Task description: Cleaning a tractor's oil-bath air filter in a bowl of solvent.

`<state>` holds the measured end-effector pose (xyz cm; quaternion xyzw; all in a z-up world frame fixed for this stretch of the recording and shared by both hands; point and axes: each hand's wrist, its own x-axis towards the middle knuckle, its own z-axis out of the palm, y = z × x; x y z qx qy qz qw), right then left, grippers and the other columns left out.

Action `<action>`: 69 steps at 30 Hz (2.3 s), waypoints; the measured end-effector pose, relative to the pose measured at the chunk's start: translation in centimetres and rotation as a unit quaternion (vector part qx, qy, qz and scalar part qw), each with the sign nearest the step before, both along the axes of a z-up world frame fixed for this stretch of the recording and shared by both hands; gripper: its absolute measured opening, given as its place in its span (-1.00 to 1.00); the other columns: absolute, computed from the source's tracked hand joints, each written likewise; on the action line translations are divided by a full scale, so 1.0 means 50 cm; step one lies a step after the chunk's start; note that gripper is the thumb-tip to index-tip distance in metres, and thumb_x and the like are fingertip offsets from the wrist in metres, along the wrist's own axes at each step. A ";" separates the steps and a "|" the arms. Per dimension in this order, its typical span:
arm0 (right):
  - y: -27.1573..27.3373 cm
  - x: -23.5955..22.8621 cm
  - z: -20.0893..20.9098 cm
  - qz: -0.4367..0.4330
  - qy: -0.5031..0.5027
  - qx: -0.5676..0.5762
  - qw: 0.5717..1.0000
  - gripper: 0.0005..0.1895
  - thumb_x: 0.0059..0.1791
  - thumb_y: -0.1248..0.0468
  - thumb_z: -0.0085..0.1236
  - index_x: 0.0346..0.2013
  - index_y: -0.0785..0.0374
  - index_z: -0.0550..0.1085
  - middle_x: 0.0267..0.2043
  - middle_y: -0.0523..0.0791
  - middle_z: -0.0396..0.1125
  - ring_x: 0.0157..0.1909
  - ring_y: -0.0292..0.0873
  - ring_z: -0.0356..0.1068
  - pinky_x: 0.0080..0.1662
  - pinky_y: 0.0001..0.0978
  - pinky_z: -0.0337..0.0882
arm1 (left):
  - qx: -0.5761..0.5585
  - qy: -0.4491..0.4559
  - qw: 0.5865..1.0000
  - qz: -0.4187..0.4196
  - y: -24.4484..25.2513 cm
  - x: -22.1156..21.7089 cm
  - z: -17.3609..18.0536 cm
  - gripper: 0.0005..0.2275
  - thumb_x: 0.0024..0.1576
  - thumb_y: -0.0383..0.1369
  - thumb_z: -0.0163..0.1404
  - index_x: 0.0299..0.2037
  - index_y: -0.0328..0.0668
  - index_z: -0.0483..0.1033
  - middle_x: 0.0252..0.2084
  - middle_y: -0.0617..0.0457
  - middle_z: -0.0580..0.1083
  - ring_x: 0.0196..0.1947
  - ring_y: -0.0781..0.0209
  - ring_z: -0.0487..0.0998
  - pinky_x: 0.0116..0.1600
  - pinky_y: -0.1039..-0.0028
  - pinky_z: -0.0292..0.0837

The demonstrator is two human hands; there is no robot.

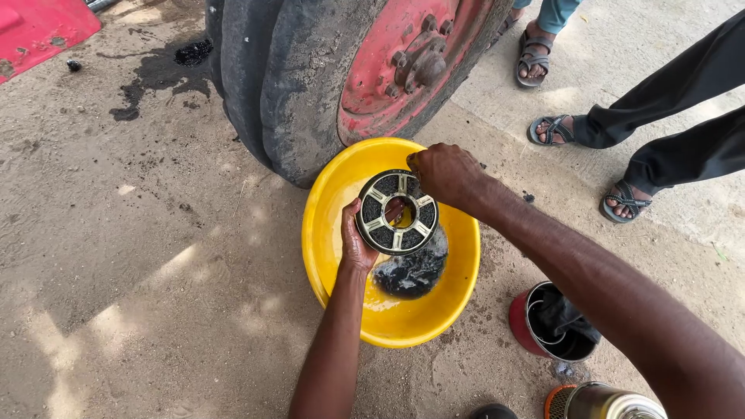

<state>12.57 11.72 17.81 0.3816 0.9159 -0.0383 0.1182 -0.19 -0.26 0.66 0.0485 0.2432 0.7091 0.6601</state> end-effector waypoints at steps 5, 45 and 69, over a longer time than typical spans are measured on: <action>0.047 0.040 -0.072 -0.019 0.031 0.013 0.999 -0.82 -0.02 0.33 0.15 -0.13 0.21 0.56 -0.36 0.04 0.50 -0.33 0.00 0.54 -0.24 -0.10 0.58 | 0.032 -0.003 0.999 -0.011 0.005 -0.001 -0.015 -0.37 0.10 -0.01 0.01 0.27 -0.34 0.38 0.13 -0.39 0.49 0.13 -0.18 0.56 0.22 0.10 0.53; -0.193 0.138 0.775 -0.463 0.402 -0.496 0.615 -0.10 -0.17 -0.16 0.28 0.32 0.25 0.27 0.14 -0.06 0.39 0.20 -0.07 0.33 0.25 -0.02 0.31 | -0.244 0.049 0.964 -0.090 -0.056 0.059 0.756 -0.41 0.25 0.06 -0.20 0.44 -0.02 0.21 0.45 0.11 0.26 0.41 0.17 0.28 0.41 0.20 0.14; -0.335 -0.079 -0.191 -0.378 0.235 -0.085 0.892 -0.22 -0.25 0.22 0.37 0.16 0.44 0.26 -0.04 0.19 0.39 0.00 0.20 0.38 0.20 0.12 0.22 | -0.309 0.191 0.909 -0.205 -0.134 -0.106 0.088 -0.17 0.19 0.25 -0.26 0.54 -0.12 -0.08 0.58 -0.09 0.00 0.56 0.02 0.03 0.49 0.06 -0.01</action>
